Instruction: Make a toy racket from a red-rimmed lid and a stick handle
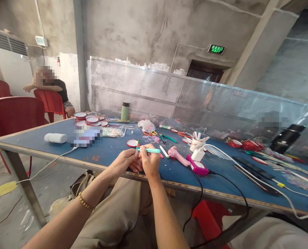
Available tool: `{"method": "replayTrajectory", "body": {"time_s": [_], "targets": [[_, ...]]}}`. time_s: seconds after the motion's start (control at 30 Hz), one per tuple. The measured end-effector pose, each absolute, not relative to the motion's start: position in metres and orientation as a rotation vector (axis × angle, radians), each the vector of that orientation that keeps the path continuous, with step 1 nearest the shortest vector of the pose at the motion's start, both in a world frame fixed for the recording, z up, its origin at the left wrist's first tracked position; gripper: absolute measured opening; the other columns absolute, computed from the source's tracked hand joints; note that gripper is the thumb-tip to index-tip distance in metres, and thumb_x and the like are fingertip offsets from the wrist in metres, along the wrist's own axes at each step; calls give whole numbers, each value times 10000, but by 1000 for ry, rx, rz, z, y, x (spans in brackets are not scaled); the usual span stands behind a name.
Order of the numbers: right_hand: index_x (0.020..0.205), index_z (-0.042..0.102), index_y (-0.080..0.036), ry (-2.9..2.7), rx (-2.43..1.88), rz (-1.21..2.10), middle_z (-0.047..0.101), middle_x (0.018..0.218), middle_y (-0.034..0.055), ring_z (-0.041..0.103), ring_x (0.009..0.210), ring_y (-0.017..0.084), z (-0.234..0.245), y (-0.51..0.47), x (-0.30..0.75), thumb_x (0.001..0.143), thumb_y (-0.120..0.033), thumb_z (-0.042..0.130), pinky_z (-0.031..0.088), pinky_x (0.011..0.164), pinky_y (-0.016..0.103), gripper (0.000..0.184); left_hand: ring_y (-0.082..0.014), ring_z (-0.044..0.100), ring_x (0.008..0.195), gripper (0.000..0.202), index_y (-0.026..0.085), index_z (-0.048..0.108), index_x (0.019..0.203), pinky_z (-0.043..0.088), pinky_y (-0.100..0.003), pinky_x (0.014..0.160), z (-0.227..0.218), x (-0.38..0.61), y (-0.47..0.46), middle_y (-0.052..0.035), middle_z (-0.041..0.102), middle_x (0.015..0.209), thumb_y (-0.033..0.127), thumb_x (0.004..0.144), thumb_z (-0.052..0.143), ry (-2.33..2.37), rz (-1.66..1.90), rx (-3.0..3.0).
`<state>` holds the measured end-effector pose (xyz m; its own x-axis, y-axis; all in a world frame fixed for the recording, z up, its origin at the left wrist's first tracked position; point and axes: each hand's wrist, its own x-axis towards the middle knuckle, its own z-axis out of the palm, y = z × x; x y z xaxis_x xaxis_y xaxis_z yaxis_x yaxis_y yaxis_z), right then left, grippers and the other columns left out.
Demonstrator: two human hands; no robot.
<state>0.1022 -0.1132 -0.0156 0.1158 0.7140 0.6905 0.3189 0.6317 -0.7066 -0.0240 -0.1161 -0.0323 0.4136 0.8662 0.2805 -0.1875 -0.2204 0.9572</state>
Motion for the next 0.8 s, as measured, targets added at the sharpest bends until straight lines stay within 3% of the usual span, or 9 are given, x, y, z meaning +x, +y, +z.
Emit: {"method": "replayTrajectory", "body": {"time_s": [0.8], "targets": [[728,614,-193,-1509,-907,351,591,547,-29,526,440,107,-16,-112,103,864,-349,565,434,458,226,213,-189,692,566,379,174,501,768,551,-265,526,-33,-23,-115,-55,665,612,542,843,555,655,1108,1458]]}}
